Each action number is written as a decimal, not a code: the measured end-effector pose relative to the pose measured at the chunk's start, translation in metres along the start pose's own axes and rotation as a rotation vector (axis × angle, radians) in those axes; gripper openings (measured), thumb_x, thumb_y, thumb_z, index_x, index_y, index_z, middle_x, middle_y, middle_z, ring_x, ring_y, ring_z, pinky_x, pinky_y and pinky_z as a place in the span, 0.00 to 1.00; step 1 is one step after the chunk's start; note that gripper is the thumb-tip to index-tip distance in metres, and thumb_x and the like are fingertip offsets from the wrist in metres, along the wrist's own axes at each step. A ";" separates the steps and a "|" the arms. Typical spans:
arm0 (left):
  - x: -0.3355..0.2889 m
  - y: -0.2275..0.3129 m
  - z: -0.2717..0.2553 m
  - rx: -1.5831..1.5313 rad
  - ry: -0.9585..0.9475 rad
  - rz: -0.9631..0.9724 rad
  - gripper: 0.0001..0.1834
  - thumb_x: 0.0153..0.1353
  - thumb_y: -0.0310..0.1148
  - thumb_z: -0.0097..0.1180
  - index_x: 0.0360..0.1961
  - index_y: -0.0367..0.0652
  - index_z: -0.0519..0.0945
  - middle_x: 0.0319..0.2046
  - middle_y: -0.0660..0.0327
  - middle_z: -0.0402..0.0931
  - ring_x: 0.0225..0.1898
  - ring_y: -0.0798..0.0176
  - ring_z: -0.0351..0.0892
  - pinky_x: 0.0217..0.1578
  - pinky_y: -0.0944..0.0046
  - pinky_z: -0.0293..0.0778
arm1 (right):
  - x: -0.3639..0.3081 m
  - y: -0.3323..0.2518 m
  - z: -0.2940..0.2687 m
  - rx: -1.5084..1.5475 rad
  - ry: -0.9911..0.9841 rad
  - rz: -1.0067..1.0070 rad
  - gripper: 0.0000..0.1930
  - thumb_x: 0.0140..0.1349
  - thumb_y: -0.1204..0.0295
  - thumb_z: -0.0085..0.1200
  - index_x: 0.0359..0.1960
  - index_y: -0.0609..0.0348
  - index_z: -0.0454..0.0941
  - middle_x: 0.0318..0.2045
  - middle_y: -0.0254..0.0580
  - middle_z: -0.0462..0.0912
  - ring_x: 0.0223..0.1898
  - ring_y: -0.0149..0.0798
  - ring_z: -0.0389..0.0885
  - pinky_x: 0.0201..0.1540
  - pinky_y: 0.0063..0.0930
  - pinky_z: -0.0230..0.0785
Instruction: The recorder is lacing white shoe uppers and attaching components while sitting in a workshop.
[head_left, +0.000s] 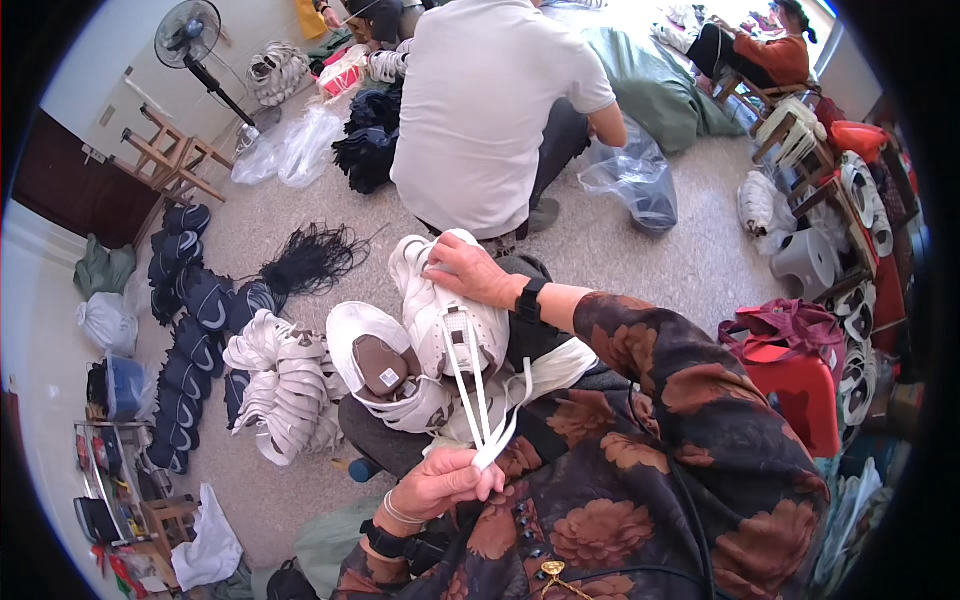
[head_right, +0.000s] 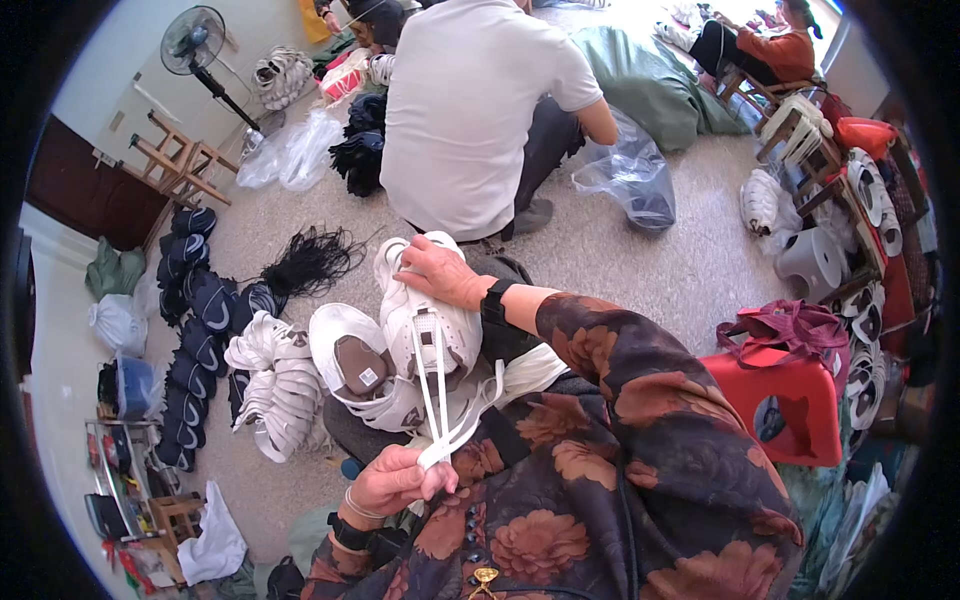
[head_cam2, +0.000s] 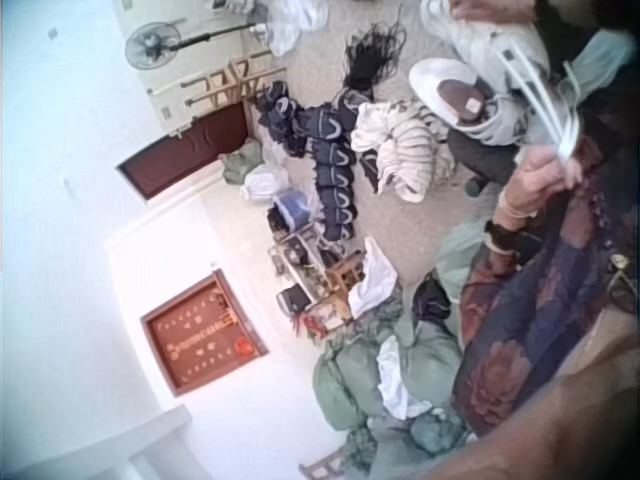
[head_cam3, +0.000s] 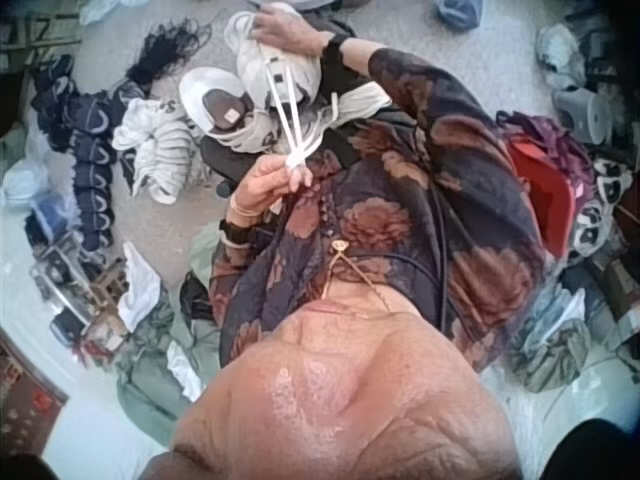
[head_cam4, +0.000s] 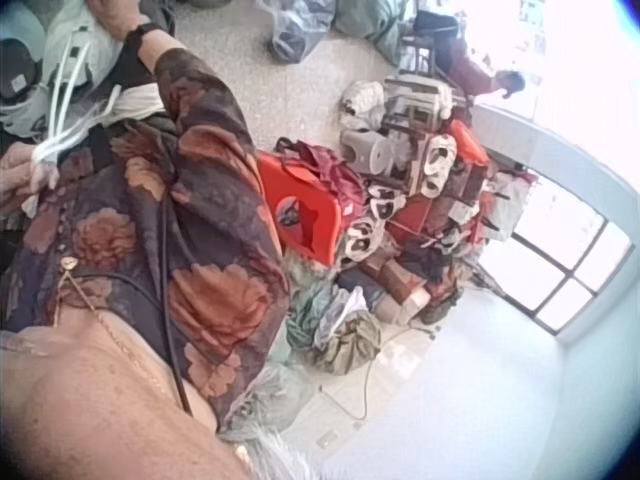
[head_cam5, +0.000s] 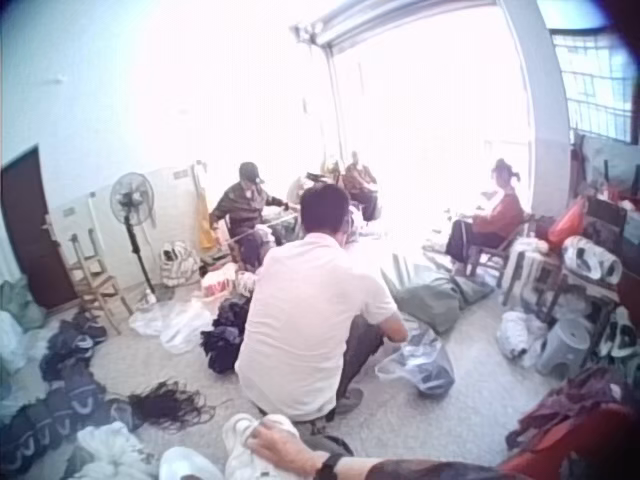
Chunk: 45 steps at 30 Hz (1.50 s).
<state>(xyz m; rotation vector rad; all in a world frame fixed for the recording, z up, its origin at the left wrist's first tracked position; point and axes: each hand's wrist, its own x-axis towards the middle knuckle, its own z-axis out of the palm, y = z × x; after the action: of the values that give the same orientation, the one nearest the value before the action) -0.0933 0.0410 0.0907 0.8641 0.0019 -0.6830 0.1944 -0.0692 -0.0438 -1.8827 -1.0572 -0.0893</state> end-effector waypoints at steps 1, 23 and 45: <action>0.001 0.003 0.002 0.013 0.001 -0.018 0.18 0.72 0.36 0.50 0.35 0.30 0.80 0.29 0.61 0.75 0.26 0.71 0.68 0.47 0.63 0.68 | 0.002 -0.001 0.000 -0.010 -0.004 0.018 0.12 0.64 0.64 0.59 0.40 0.59 0.75 0.40 0.48 0.74 0.42 0.54 0.78 0.45 0.43 0.72; 0.030 0.043 0.047 0.622 0.016 0.204 0.13 0.73 0.31 0.47 0.37 0.33 0.79 0.31 0.59 0.78 0.34 0.64 0.78 0.58 0.55 0.68 | -0.077 -0.092 -0.073 0.695 -0.297 0.453 0.12 0.71 0.70 0.45 0.42 0.67 0.78 0.28 0.37 0.81 0.25 0.28 0.80 0.30 0.26 0.74; 0.110 -0.011 -0.079 -0.447 0.400 0.105 0.11 0.74 0.36 0.49 0.48 0.38 0.75 0.38 0.60 0.78 0.32 0.68 0.78 0.35 0.66 0.75 | -0.100 -0.143 -0.094 0.821 -0.510 0.489 0.11 0.72 0.69 0.47 0.37 0.64 0.77 0.30 0.35 0.80 0.30 0.28 0.79 0.36 0.26 0.74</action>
<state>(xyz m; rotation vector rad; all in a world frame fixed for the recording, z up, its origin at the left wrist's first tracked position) 0.0090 0.0307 0.0011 0.5504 0.4497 -0.3797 0.0653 -0.1773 0.0609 -1.3492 -0.7388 1.0020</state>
